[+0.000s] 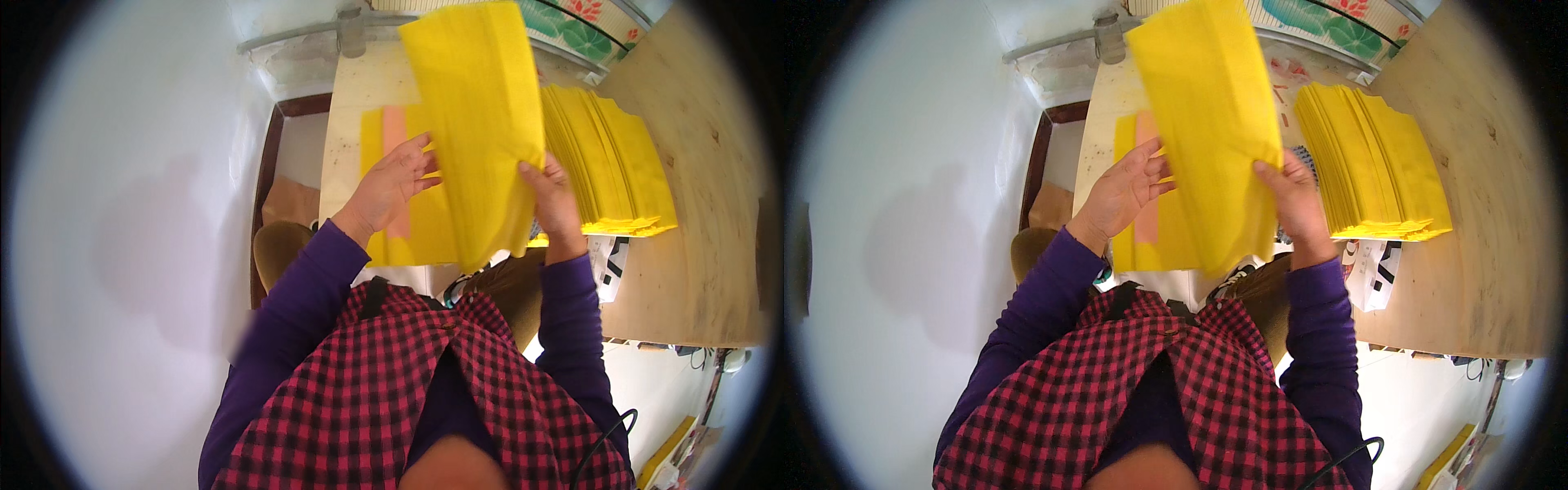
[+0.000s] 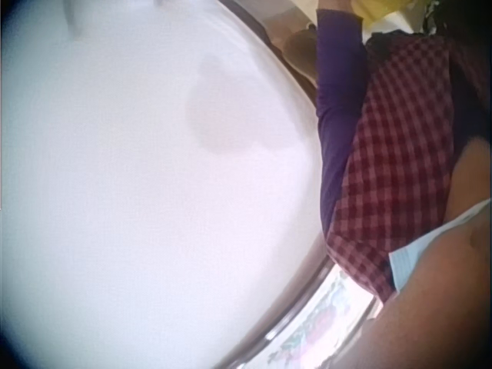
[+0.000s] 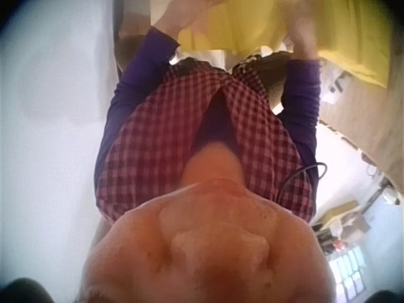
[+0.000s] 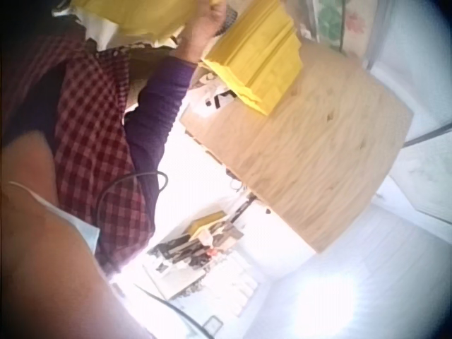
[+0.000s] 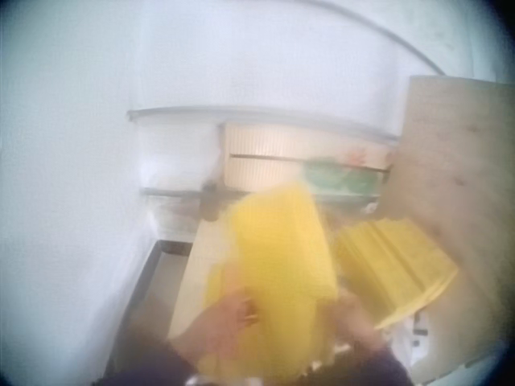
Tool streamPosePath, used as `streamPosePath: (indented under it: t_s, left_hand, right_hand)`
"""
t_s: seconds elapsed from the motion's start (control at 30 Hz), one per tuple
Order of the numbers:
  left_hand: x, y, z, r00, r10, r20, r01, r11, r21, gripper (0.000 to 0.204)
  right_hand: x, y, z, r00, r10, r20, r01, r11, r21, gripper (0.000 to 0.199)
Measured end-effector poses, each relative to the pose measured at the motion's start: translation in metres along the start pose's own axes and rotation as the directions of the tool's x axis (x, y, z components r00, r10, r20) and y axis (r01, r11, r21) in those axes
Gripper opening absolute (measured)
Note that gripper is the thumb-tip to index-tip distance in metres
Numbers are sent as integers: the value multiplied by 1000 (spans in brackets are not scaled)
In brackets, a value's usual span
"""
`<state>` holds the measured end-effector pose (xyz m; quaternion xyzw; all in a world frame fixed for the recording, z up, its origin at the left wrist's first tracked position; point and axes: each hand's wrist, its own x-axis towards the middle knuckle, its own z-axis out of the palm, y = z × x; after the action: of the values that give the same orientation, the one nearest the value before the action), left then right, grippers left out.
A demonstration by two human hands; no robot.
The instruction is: The person folds multiple yellow sheets on a low wooden table, aligning edges and pressing creases. They stack the folded sheets into a neat pile and briefly handle a small black object at the end.
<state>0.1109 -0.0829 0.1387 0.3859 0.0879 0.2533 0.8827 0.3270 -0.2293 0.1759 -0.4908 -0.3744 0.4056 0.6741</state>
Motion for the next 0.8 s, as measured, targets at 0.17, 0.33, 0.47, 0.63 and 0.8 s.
streamPosePath:
  t_s: [0.17, 0.33, 0.47, 0.63, 0.8]
  left_hand:
    - [-26, -9, -43, 964, 128, -235, -43, 941, 336, 45]
    - [-83, -34, -89, 774, 103, -625, 152, 928, 340, 43]
    - [-105, -65, -103, 686, -28, -728, 303, 920, 250, 46]
    - [-108, -89, -95, 693, -92, -715, 409, 867, 285, 40]
    - [-109, -99, -90, 609, -224, -761, 475, 872, 123, 32]
  right_hand:
    - [-10, -39, -28, 996, -46, -78, 24, 964, -264, 24]
    - [-30, -57, -49, 991, -83, -102, 45, 944, -328, 23]
    - [-41, -56, -54, 993, -71, -94, 28, 919, -393, 23]
    - [-51, -56, -49, 996, -29, -84, -9, 906, -424, 22]
    - [-57, -57, -41, 998, -24, -53, -1, 904, -428, 21]
